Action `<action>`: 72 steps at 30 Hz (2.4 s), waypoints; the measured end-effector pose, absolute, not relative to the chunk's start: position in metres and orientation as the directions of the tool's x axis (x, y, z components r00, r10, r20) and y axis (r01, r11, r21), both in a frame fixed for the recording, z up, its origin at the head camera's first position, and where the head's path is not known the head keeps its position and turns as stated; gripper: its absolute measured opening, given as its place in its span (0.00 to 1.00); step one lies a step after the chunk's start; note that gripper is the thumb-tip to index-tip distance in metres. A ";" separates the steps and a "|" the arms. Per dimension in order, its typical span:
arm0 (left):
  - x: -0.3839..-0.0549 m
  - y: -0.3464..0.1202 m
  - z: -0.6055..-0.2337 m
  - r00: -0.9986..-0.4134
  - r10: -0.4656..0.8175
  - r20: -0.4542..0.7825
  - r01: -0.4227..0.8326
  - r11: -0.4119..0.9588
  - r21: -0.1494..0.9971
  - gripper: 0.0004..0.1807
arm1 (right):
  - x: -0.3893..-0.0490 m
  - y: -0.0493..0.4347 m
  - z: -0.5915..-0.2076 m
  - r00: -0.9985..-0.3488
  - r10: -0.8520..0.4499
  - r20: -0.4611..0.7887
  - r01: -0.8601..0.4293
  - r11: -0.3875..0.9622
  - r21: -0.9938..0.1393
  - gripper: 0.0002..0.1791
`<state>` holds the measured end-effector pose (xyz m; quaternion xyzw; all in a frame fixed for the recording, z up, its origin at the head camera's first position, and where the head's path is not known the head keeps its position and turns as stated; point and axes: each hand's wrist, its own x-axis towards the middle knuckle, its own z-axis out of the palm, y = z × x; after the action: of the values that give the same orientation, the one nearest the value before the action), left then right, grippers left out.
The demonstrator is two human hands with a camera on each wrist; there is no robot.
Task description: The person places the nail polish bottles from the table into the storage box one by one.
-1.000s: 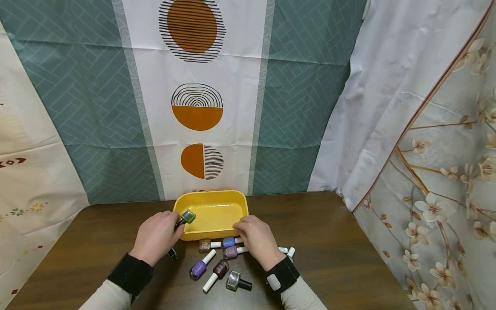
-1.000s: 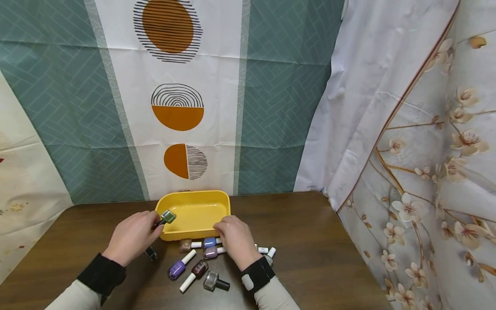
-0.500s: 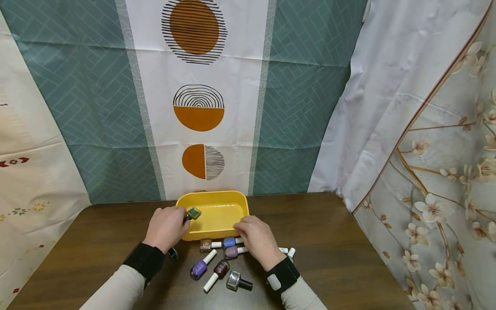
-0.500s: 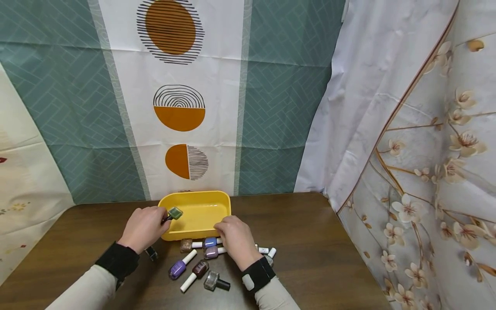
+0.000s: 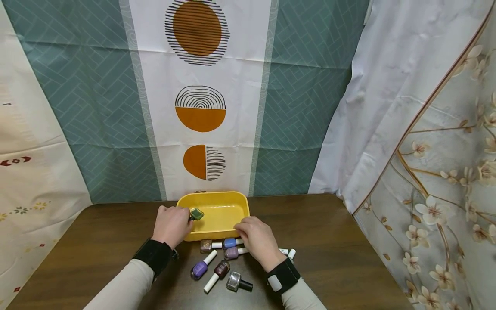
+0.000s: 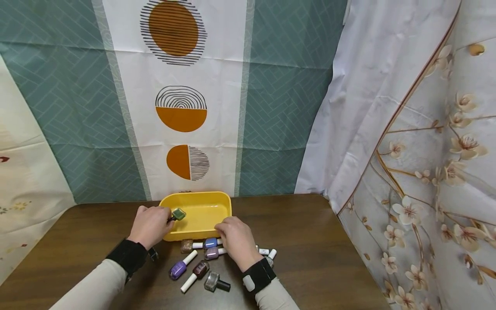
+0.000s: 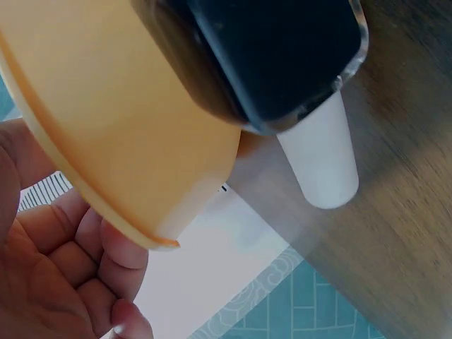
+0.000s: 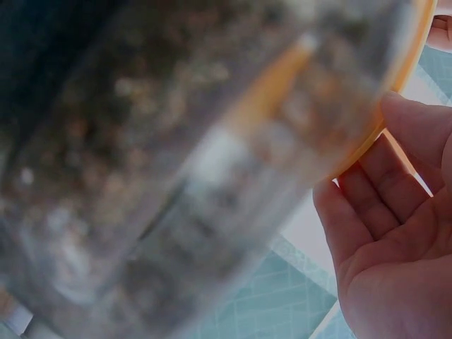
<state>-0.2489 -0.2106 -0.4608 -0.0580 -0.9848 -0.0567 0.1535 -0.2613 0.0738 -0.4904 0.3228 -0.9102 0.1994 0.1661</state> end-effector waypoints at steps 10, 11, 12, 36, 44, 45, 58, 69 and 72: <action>-0.255 -0.205 -0.465 -0.948 0.126 0.292 0.151 0.986 0.065 0.14 | -0.260 0.074 -0.491 -0.716 -0.527 0.458 -0.668 0.706 -0.233 0.06; -0.255 -0.205 -0.466 -0.949 0.125 0.290 0.150 0.987 0.065 0.14 | -0.259 0.075 -0.492 -0.715 -0.528 0.458 -0.669 0.705 -0.233 0.06; -0.254 -0.205 -0.467 -0.950 0.124 0.287 0.147 0.987 0.063 0.14 | -0.258 0.075 -0.493 -0.715 -0.529 0.458 -0.671 0.704 -0.233 0.05; -0.261 -0.201 -0.465 -0.966 0.129 0.223 0.136 0.991 0.014 0.14 | -0.260 0.076 -0.496 -0.703 -0.532 0.471 -0.681 0.694 -0.234 0.05; -0.264 -0.200 -0.467 -0.978 0.123 0.168 0.129 0.991 0.024 0.17 | -0.259 0.076 -0.496 -0.704 -0.533 0.470 -0.683 0.689 -0.241 0.05; -0.264 -0.200 -0.467 -0.978 0.123 0.166 0.128 0.991 0.023 0.18 | -0.259 0.076 -0.496 -0.703 -0.534 0.470 -0.684 0.689 -0.240 0.05; -0.262 -0.199 -0.467 -0.984 0.120 0.131 0.124 0.992 0.029 0.16 | -0.259 0.076 -0.498 -0.694 -0.531 0.487 -0.687 0.690 -0.227 0.05; -0.254 -0.204 -0.466 -0.955 0.137 0.262 0.143 0.990 0.006 0.10 | -0.259 0.073 -0.497 -0.708 -0.538 0.457 -0.679 0.698 -0.229 0.05; -0.247 -0.205 -0.462 -0.930 0.139 0.341 0.146 0.989 -0.005 0.09 | -0.259 0.073 -0.497 -0.708 -0.536 0.460 -0.677 0.699 -0.229 0.05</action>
<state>-0.2470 -0.2045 -0.4617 -0.0723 -0.9822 -0.0102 0.1730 -0.2589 0.0729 -0.4965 0.3356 -0.9035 0.1944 0.1822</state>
